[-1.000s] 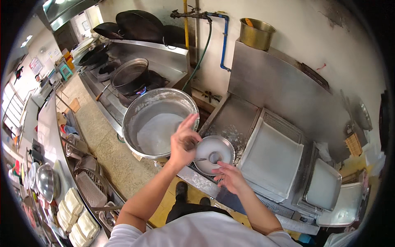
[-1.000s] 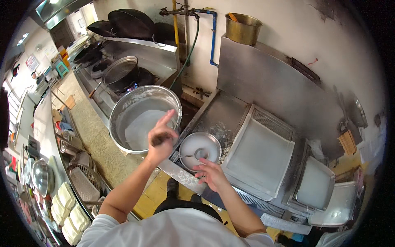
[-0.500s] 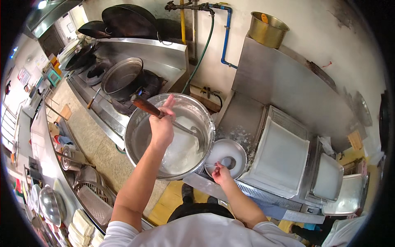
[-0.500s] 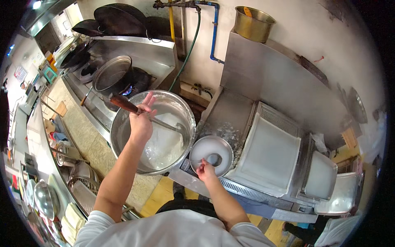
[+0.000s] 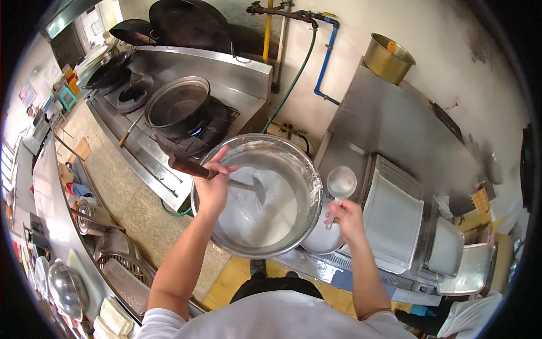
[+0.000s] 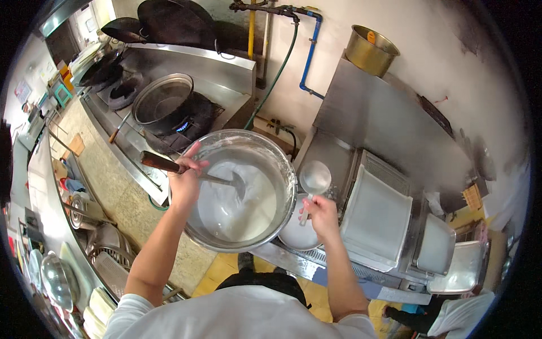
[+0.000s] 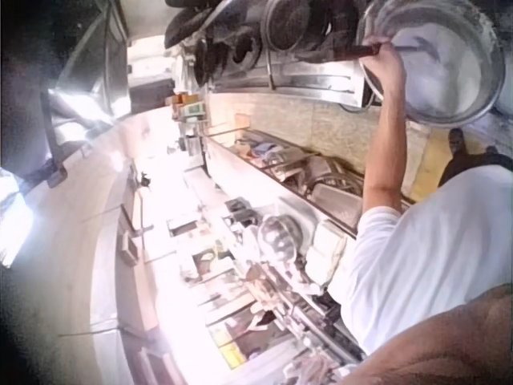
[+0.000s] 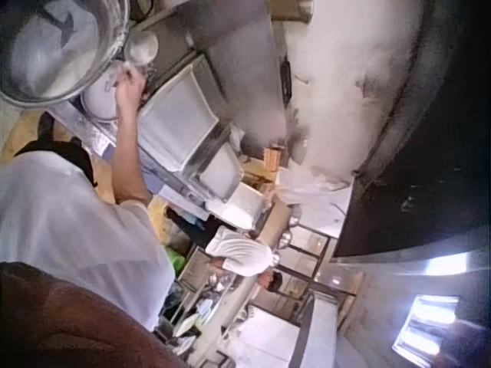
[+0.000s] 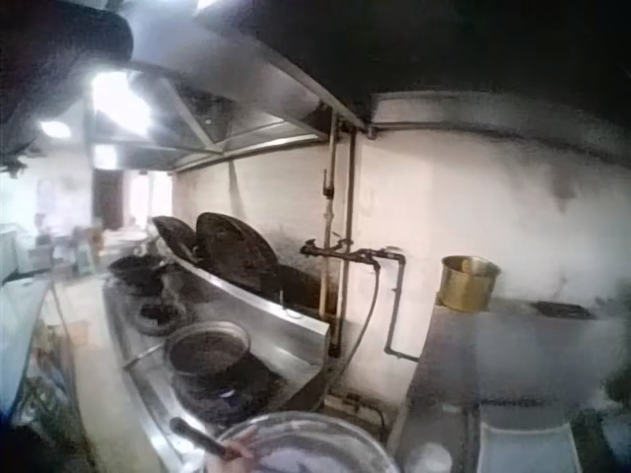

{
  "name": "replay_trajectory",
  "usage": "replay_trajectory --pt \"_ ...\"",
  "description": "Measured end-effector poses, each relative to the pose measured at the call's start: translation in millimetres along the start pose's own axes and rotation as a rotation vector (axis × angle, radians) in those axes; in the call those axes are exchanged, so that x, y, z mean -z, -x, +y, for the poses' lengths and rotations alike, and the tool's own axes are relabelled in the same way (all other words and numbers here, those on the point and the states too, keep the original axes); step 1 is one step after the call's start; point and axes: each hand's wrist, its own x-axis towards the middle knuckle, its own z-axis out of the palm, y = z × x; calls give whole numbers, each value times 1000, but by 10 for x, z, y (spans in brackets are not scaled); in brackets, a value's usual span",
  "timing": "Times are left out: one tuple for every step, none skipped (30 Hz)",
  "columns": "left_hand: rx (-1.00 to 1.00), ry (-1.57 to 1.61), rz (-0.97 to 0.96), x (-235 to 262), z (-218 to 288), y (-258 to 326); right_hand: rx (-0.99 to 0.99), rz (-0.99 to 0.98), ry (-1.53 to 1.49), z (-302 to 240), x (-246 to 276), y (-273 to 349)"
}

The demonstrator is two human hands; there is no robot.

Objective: The person wipes a metal surface with a cloth, spreads liquid batter onto a mesh-lined tray using a cup and spatula, and steams the resulting dough sheets. They peel the cooked sheets from the mesh by hand, fold them, and place them onto a metal tray.

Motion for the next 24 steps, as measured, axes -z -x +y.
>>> replay_trajectory --pt "11 -7 12 66 37 38 82 -103 134 -210 -86 -44" --pt "3 15 6 125 50 76 86 -105 142 -353 -179 -116" --pt "1 22 13 189 70 129 206 -159 375 -476 -304 -189" --pt "-23 -33 -4 265 115 194 327 -221 603 -570 -465 -280" --pt "-42 -84 -29 299 161 254 330 -225 610 -644 -629 -368" --pt "-30 -99 -37 325 219 315 521 -254 880 -687 -831 -464" --pt "-34 -98 -24 362 286 391 717 -285 1146 -691 -1047 -542" --pt "-61 -141 -26 392 336 468 682 -313 1258 -591 -1246 -661" --pt "-85 -176 -33 408 341 528 642 -332 1377 -467 -1400 -791" --pt "-94 -137 -39 474 312 587 651 -347 1381 -383 -1582 -870" --pt "-96 -136 -30 479 359 643 602 -418 1521 -307 -1733 -942" --pt "-91 -160 -35 468 426 713 548 -489 1659 -230 -1854 -1013" --pt "-86 -184 -42 463 496 771 554 -492 1662 -93 -1945 -1113" --pt "-97 -193 -68 471 514 818 542 -465 1704 80 -1989 -1219" --pt "-99 -193 -63 476 542 861 533 -442 1745 210 -2040 -1291" --pt "-97 -186 -67 489 583 917 543 -454 1745 279 -2106 -1307" --pt "-96 -177 -73 499 614 965 615 -446 1804 342 -2148 -1322" --pt "-108 -179 -75 512 629 1001 686 -436 1862 402 -2177 -1341" --pt "-109 -180 -69 505 671 1028 691 -440 1863 465 -2187 -1377" --pt "-105 -181 -85 490 721 1053 646 -460 1805 523 -2185 -1416" --pt "-100 -182 -103 488 740 1072 600 -478 1748 591 -2177 -1444" --pt "-115 -201 -108 529 726 1087 609 -487 1747 618 -2230 -1418" --pt "-116 -205 -98 561 704 1100 561 -462 1668 649 -2276 -1385" --pt "-164 -208 -91 590 680 1111 513 -439 1588 684 -2319 -1346"
